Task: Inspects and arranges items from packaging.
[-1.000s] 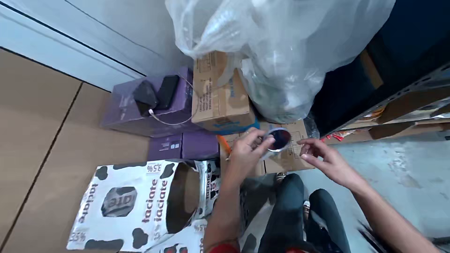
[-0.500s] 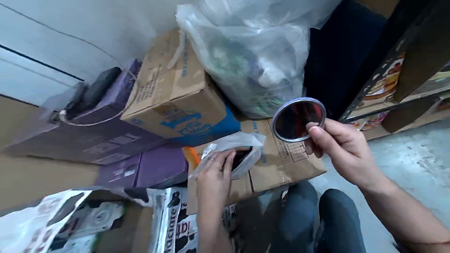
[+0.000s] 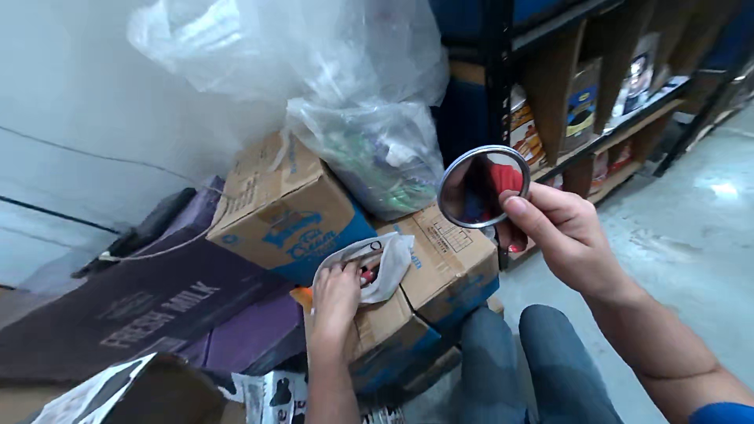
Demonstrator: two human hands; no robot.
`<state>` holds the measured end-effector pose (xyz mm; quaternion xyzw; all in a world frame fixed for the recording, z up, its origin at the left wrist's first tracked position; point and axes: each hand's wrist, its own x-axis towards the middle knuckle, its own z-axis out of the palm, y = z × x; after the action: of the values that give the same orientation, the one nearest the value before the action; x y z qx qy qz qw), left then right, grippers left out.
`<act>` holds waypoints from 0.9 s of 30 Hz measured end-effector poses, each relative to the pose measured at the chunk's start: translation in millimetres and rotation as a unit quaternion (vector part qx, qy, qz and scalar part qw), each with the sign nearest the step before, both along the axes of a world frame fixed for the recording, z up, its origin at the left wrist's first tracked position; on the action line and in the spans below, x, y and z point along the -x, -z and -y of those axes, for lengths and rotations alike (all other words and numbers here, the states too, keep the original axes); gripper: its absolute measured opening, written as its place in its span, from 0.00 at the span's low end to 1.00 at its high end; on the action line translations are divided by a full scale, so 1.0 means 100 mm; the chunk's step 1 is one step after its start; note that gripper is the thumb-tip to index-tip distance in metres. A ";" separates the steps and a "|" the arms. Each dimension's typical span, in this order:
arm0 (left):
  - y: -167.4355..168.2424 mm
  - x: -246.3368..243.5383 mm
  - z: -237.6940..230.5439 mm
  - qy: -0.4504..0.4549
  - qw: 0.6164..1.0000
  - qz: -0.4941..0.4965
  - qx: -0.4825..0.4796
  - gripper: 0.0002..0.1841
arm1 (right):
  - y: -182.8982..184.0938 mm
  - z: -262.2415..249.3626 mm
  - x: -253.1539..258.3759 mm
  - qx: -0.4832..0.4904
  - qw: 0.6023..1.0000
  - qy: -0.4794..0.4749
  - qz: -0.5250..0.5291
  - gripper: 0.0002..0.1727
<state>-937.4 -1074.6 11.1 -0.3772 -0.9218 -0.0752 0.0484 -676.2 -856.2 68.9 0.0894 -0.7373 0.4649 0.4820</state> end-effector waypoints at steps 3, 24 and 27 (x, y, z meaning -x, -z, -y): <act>-0.10 0.06 0.04 -0.007 0.997 0.054 0.050 0.20 | -0.17 0.08 -0.20 -0.028 0.998 0.046 -0.024 0.17; -0.28 -0.32 0.69 0.118 0.938 -0.056 -0.321 0.18 | -0.41 0.55 -0.87 -0.076 0.981 0.149 -0.096 0.15; -0.49 -0.59 0.87 0.147 0.881 -0.030 -0.449 0.18 | -0.40 0.59 -0.83 -0.082 0.982 0.140 -0.096 0.15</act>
<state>-878.0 -1161.2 60.3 -0.4485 -0.7208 -0.4763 0.2288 -592.8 -914.9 109.3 0.0687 -0.7285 0.3202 0.6016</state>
